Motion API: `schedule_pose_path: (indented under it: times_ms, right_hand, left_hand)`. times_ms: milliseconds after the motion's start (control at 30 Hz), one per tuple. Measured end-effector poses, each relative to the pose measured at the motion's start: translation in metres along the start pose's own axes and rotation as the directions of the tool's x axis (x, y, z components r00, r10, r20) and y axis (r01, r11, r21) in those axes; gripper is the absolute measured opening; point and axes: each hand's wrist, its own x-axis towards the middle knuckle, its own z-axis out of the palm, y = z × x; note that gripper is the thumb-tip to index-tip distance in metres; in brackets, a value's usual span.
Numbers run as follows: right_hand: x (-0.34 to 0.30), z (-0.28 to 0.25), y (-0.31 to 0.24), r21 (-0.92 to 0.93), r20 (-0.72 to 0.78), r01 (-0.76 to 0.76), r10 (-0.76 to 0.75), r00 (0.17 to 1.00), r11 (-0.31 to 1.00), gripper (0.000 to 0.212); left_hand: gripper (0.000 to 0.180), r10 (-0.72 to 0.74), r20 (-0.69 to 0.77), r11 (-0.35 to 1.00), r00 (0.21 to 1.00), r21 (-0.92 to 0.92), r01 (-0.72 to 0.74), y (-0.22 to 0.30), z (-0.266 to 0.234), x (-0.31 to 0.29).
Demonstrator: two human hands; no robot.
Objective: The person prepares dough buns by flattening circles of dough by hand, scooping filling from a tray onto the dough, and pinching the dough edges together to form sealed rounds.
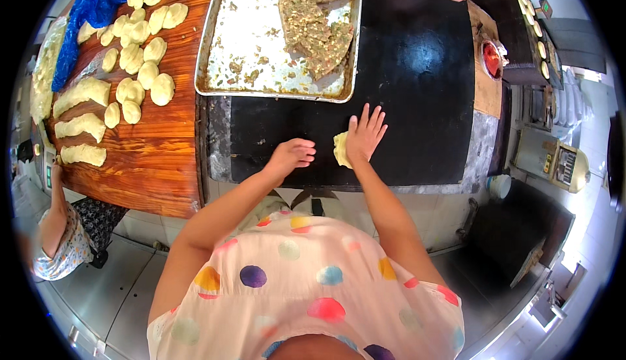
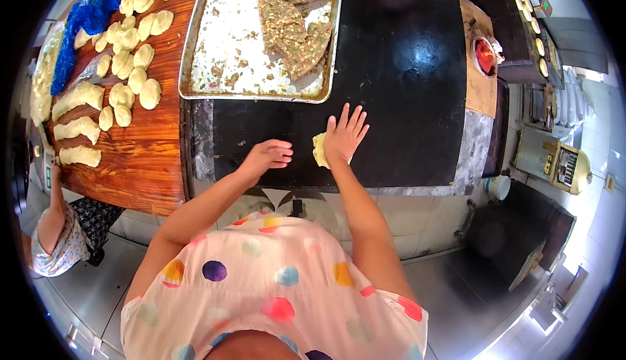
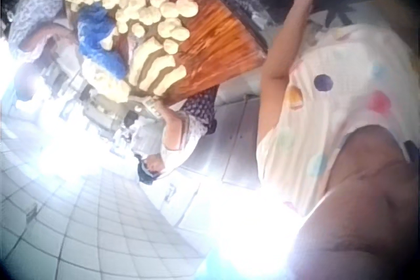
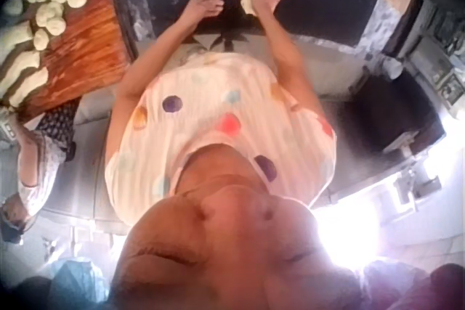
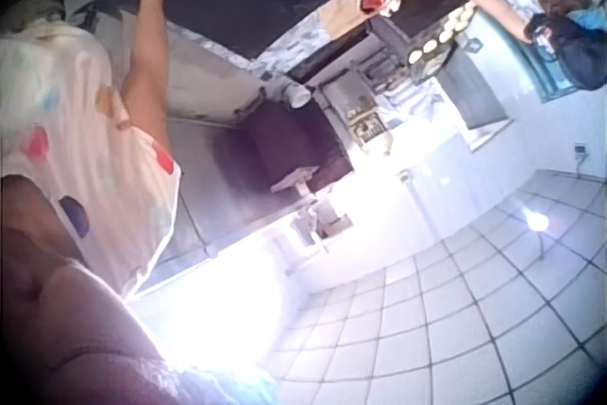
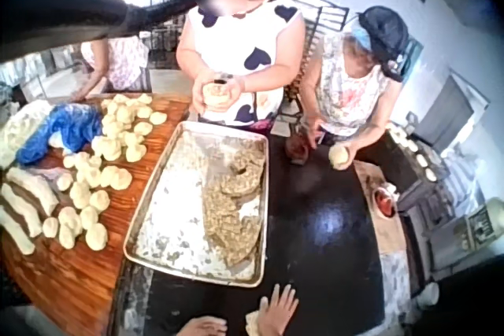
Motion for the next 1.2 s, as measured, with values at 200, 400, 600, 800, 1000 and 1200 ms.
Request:
schedule_pose_path:
  times_ms: [200,400,600,800,1000,1200]
  right_hand:
    - [0.017,-0.017,-0.007,-0.033,-0.096,0.08,-0.083,0.992,0.996,0.062]
    - [-0.002,-0.056,-0.038,0.066,0.129,0.205,-0.212,0.969,0.976,0.064]
    - [-0.014,-0.026,-0.037,0.127,-0.058,0.305,-0.3,0.952,0.944,0.066]
    - [-0.034,-0.035,0.003,0.073,-0.034,0.246,-0.244,0.969,0.967,0.064]
    - [-0.038,-0.051,0.024,0.544,-0.168,0.069,0.029,0.985,0.836,0.057]
    - [-0.057,-0.039,0.051,0.799,0.262,-0.445,0.431,0.863,0.405,0.045]
  left_hand:
    - [0.023,-0.051,-0.178,0.998,0.983,-0.031,0.046,-0.006,-0.022,-0.037]
    - [0.023,-0.006,-0.024,0.999,1.0,0.039,0.007,-0.01,-0.01,-0.054]
    - [0.024,0.027,-0.003,0.994,1.0,0.107,-0.027,-0.006,-0.007,-0.049]
    - [0.026,0.028,0.011,0.99,1.0,0.139,-0.03,0.0,-0.006,-0.051]
    - [0.027,0.007,0.027,0.994,1.0,0.11,-0.01,0.001,0.003,-0.055]
    - [0.023,0.008,-0.029,0.998,1.0,0.061,-0.006,-0.005,0.005,-0.044]
